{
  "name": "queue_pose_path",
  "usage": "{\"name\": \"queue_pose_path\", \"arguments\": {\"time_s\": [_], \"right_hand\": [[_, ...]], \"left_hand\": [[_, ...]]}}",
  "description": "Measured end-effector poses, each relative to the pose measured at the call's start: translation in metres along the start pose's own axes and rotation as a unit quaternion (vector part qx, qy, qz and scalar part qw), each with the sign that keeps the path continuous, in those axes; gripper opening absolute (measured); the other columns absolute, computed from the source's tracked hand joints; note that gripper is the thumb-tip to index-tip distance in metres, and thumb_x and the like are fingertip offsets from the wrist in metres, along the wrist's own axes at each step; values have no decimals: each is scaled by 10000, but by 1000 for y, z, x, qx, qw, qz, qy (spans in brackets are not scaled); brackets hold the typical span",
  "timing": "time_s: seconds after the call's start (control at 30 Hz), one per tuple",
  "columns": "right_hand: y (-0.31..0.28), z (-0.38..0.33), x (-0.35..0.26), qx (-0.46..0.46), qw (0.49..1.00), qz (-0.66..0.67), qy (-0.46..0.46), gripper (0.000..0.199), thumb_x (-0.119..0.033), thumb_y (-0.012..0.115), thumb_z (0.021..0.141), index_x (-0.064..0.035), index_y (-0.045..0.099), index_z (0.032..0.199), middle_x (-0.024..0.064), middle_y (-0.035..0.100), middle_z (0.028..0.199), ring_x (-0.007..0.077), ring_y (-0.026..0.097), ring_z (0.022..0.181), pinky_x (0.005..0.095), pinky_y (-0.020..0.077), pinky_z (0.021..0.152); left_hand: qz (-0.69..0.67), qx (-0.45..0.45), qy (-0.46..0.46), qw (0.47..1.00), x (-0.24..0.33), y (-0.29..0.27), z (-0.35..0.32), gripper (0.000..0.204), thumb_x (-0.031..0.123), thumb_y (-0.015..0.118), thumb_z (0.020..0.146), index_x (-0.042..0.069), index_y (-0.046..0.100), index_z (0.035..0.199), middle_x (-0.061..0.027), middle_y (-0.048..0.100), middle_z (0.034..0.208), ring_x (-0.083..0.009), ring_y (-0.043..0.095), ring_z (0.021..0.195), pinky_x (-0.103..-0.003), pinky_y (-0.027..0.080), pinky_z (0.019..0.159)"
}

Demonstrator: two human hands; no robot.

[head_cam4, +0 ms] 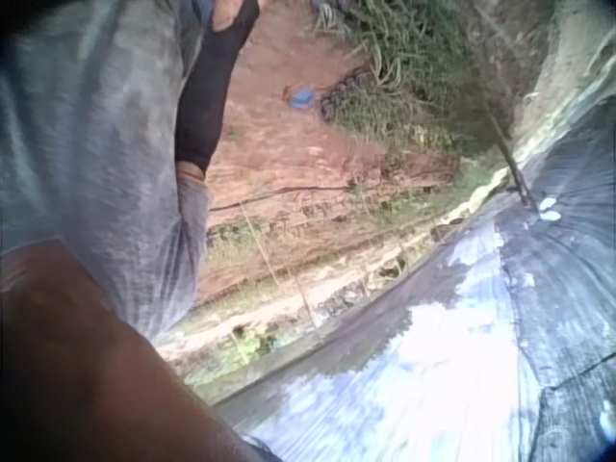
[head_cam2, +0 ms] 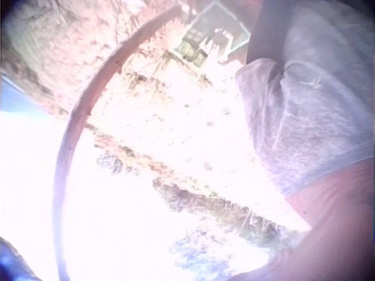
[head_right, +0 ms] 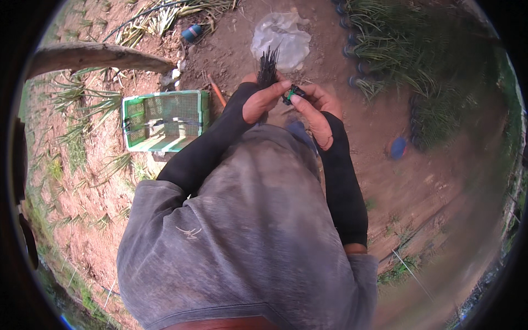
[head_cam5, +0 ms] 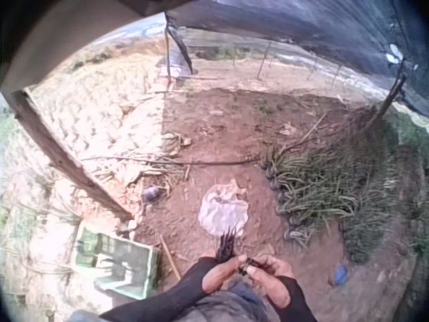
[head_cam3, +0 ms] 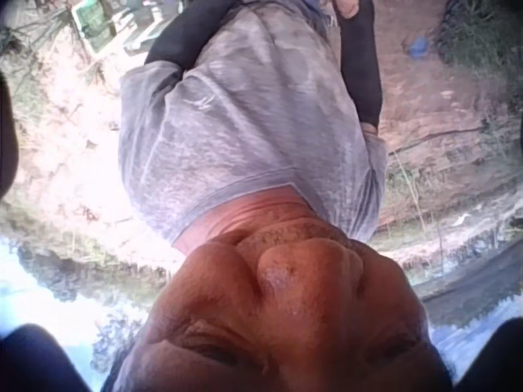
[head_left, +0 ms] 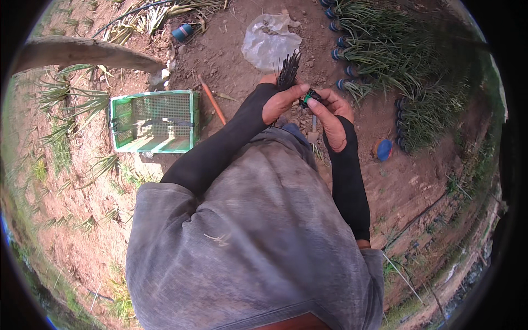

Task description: The person assembles an irrigation system by connecting black tubing to a white stake with a green connector. They walk between rows of potted plants, pick up tubing and stakes, and secure the connections in the ground.

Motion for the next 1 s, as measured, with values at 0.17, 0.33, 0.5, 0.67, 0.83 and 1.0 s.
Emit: {"name": "queue_pose_path", "arguments": {"time_s": [0.17, 0.33, 0.5, 0.67, 0.83, 1.0], "right_hand": [[-2, 6, -17, -36, 999, 4, 18, 138, -91, 638, 835, -2, 606, 936, 44, 640, 885, 93, 585, 806, 233, 453, 756], [-10, 4, -31, -44, 999, -15, -7, 116, -68, 653, 814, -22, 594, 901, 30, 631, 848, 84, 580, 757, 232, 461, 700], [-36, -1, -28, -41, 999, -5, -18, 110, -35, 659, 803, -10, 612, 899, 52, 648, 849, 99, 596, 776, 232, 466, 696], [-57, -16, -20, 13, 996, 65, -55, 87, -35, 663, 804, -21, 604, 867, 43, 646, 838, 89, 582, 774, 229, 454, 693], [-62, -38, -25, 64, 985, 62, -146, 95, -8, 649, 813, -33, 601, 891, 46, 635, 893, 105, 589, 819, 245, 469, 740], [-63, -57, -32, 83, 972, 34, -217, 137, 38, 662, 791, -28, 606, 898, 70, 617, 962, 116, 573, 873, 256, 451, 786]], "left_hand": [[47, 10, 33, 998, 22, 6, -3, 198, 226, 615, 869, 35, 581, 830, 50, 442, 589, -28, 379, 523, -218, 261, 460], [111, 23, 85, 990, 32, 21, -4, 208, 205, 641, 851, 6, 594, 810, -10, 573, 699, -72, 515, 664, -247, 429, 592], [51, 6, 44, 998, 21, 43, -4, 196, 207, 610, 871, 15, 596, 905, 12, 518, 669, -44, 443, 613, -222, 345, 542], [-8, -35, 24, 999, 15, 62, -14, 232, 197, 599, 873, 16, 595, 1018, 21, 505, 665, -27, 415, 602, -207, 317, 530], [60, -26, 124, 990, 2, 82, -16, 268, 199, 606, 865, 16, 597, 1060, 25, 508, 665, -27, 422, 602, -205, 315, 530], [32, -30, 58, 997, 6, 94, -26, 265, 192, 614, 864, 17, 590, 1062, 34, 496, 659, -27, 413, 569, -208, 306, 502]]}}
Point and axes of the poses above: each hand's wrist, its own z-axis towards the middle knuckle, its own y-axis out of the palm, x = y × z, the point moved 4 cm from there along z, towards the middle knuckle
